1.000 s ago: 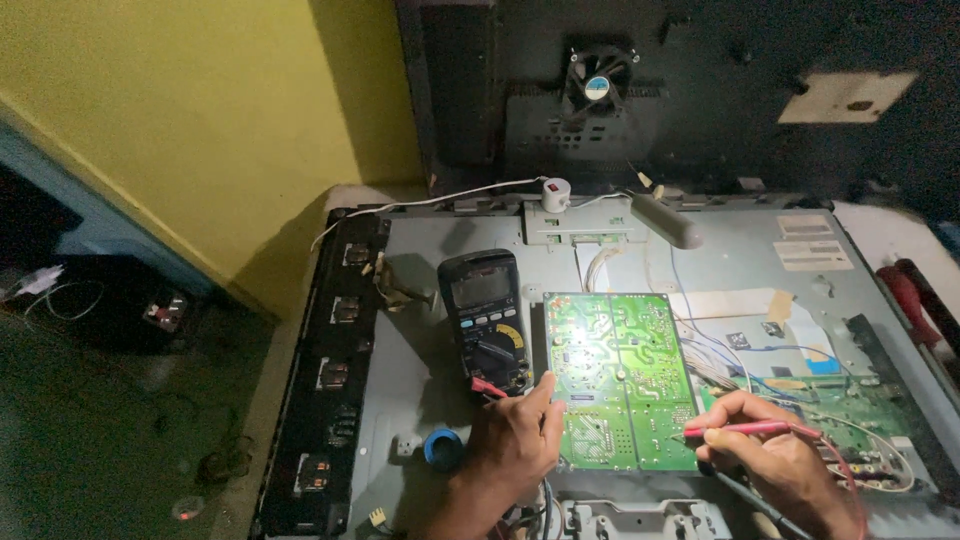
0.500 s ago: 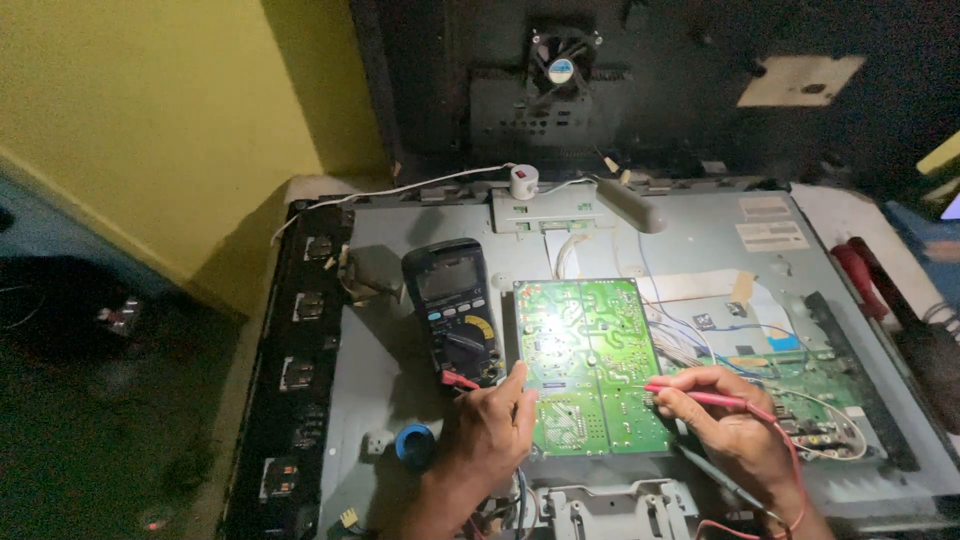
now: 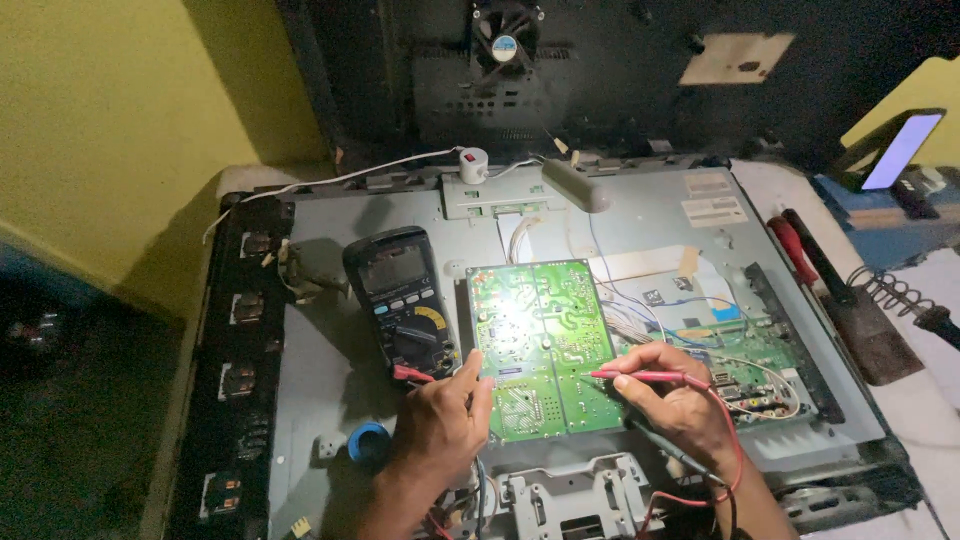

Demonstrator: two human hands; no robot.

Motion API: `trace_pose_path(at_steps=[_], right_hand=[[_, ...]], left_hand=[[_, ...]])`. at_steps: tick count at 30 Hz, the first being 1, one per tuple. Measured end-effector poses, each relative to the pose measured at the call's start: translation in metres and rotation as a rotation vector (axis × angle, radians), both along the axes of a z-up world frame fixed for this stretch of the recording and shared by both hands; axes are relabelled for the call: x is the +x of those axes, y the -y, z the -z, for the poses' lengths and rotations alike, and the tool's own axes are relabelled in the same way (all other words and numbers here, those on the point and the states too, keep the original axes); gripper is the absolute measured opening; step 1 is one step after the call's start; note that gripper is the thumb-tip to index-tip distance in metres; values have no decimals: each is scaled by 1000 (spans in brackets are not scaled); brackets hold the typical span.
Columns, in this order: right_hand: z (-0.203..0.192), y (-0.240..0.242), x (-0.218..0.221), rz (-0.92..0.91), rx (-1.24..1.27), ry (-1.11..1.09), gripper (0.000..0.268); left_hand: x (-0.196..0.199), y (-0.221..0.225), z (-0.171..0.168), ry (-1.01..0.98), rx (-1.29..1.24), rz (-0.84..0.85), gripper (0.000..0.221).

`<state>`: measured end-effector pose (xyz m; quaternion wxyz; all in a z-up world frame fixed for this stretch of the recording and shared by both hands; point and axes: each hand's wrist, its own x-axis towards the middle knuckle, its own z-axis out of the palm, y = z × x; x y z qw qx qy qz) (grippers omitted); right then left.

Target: Using a multimeter to diagnose a circuit board inside a television

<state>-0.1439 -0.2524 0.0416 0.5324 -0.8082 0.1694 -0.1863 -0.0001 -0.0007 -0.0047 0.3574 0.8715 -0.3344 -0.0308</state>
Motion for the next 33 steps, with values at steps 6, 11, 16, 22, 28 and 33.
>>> trace_pose_path(at_steps=[6,11,16,22,28,33], right_hand=[[1,-2,2,2,-7,0,10],[0,-2,0,2,25,-25,9],[-2,-3,2,8,115,-117,7],[7,-3,0,82,21,-119,8],[14,1,0,75,15,-106,8],[13,0,0,98,21,-129,9]], left_hand=[[-1,-2,-17,-16,26,28,49],[-3,3,-12,-68,23,3,49],[-1,2,3,35,-77,-2,46],[0,0,-8,30,-23,27,43],[-1,0,-5,19,-47,12,45],[-1,-1,-10,10,-16,25,45]])
